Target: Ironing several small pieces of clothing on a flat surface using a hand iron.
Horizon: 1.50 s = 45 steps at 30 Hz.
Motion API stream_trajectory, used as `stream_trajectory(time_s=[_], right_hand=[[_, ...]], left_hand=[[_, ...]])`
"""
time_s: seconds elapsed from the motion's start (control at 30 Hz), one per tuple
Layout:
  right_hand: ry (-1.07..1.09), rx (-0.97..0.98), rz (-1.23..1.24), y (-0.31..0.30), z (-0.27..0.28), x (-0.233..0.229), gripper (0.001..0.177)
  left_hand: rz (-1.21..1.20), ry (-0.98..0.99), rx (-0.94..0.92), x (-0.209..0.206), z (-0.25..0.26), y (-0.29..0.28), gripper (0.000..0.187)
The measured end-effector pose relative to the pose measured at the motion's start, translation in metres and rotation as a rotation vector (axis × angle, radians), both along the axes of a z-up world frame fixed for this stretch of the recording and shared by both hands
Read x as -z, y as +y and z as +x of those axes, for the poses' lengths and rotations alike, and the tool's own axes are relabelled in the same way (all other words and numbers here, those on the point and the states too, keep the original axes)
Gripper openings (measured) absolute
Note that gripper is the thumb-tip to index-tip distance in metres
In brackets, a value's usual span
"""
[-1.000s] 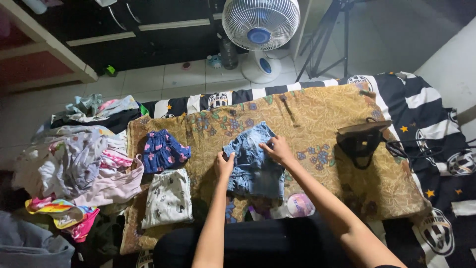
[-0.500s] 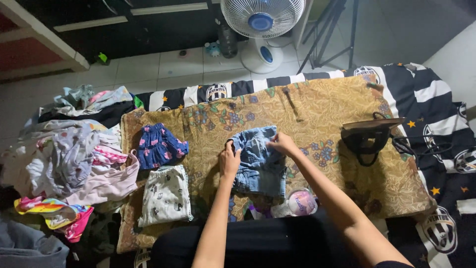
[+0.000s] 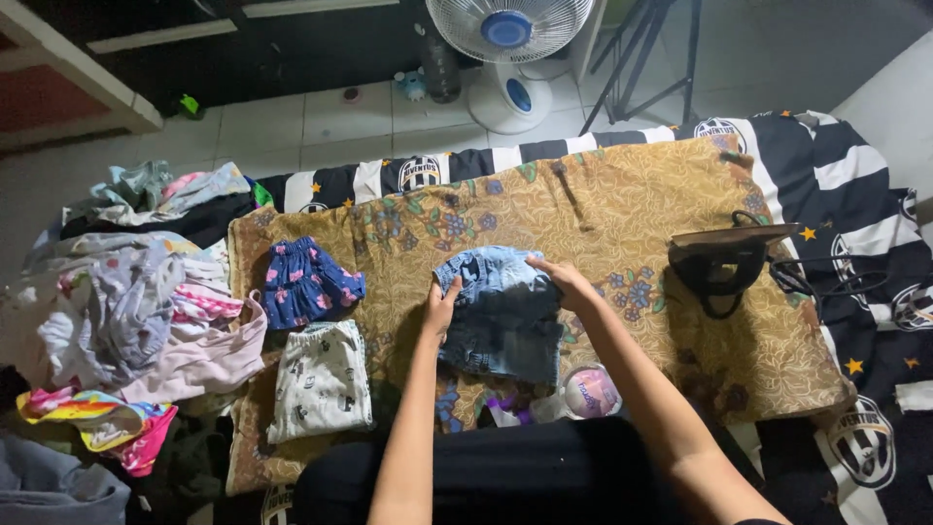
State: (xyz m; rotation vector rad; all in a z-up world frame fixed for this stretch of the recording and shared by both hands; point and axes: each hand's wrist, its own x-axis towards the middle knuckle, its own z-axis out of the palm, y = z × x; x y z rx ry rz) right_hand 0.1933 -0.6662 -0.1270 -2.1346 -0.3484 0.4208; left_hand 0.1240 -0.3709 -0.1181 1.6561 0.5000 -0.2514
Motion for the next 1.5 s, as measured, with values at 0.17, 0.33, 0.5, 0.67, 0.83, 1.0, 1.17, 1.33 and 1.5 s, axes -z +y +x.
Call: stream_trajectory(time_s=[0.17,0.33,0.5,0.67,0.83,1.0,1.17,1.33,1.5], right_hand=[[0.287,0.167,0.211,0.007,0.011,-0.004,0.061],[0.365,0.724,0.818,-0.003,0.039,0.042,0.017],[0.271,0.308,0.477,-0.023,0.042,0.06,0.064],[0.253,0.266,0.327,-0.022,0.034,0.01,0.086],[0.056,0.122,-0.028,-0.036,0.003,-0.014,0.096],[0.025,0.056,-0.303,-0.045,-0.026,0.011,0.097],[-0.07,0.127,-0.326,-0.033,-0.025,0.005,0.105],[-0.505,0.219,-0.251,-0.008,0.009,0.036,0.078],[-0.727,-0.003,-0.648,0.015,0.007,0.044,0.077]], left_hand=[[-0.18,0.068,0.006,-0.013,0.001,-0.001,0.113],[-0.111,-0.297,0.179,-0.019,0.035,-0.002,0.018],[0.328,0.028,0.153,0.027,0.064,-0.004,0.084],[0.401,0.041,0.198,0.04,0.072,0.001,0.082],[0.434,0.045,0.275,0.009,0.053,-0.003,0.11],[0.575,-0.071,0.239,0.036,0.051,-0.024,0.093],[0.773,-0.167,0.056,-0.032,0.02,-0.063,0.1],[1.06,-0.672,0.404,-0.014,-0.018,-0.117,0.061],[1.084,-0.589,0.712,0.009,-0.055,-0.137,0.046]])
